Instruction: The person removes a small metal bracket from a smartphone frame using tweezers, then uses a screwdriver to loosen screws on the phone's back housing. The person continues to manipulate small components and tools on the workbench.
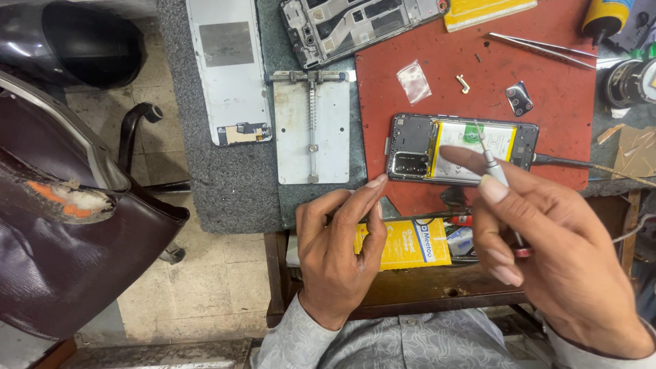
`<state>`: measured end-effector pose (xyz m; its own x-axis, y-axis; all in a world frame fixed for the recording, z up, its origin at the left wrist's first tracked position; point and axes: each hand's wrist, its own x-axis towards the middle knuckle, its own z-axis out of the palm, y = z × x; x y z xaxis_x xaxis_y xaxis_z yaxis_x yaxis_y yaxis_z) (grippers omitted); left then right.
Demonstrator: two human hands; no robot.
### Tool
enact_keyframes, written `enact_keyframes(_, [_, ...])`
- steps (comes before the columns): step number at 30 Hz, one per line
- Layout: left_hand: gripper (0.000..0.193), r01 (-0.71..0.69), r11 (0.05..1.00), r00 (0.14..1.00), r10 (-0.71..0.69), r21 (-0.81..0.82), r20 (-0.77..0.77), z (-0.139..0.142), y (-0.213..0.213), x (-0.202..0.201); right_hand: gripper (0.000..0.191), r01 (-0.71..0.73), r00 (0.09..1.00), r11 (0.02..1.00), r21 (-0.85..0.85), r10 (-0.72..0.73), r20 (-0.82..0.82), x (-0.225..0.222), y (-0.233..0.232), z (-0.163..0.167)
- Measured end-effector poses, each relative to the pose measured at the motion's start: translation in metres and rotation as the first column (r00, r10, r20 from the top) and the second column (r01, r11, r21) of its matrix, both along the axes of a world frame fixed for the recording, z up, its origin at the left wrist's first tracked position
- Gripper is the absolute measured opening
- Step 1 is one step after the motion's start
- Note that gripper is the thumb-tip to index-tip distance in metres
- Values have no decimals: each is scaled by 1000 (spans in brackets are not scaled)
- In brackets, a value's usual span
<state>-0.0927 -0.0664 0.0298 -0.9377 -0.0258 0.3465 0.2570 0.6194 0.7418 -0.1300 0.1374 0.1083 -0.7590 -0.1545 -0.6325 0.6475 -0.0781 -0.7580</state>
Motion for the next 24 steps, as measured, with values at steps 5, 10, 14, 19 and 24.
enact_keyframes(5, [42,5,1000,1000,-4,31,-10,-3,1,0,54,-86,995,996,-5,86,44,0,6,-6])
enact_keyframes(10, [43,-3,1000,1000,2,26,8,-3,0,1,57,-161,978,983,93,146,151,4,6,-8])
enact_keyframes(14, [43,9,1000,1000,-9,29,1,-3,-1,1,57,-204,972,967,149,182,150,3,5,-10])
enact_keyframes(19, [44,8,999,1000,-8,34,-1,-3,0,2,53,-146,988,989,34,144,56,-4,10,-9])
enact_keyframes(24, [44,5,999,1000,-5,34,3,-3,1,3,52,-86,994,996,-25,88,61,-7,10,-10])
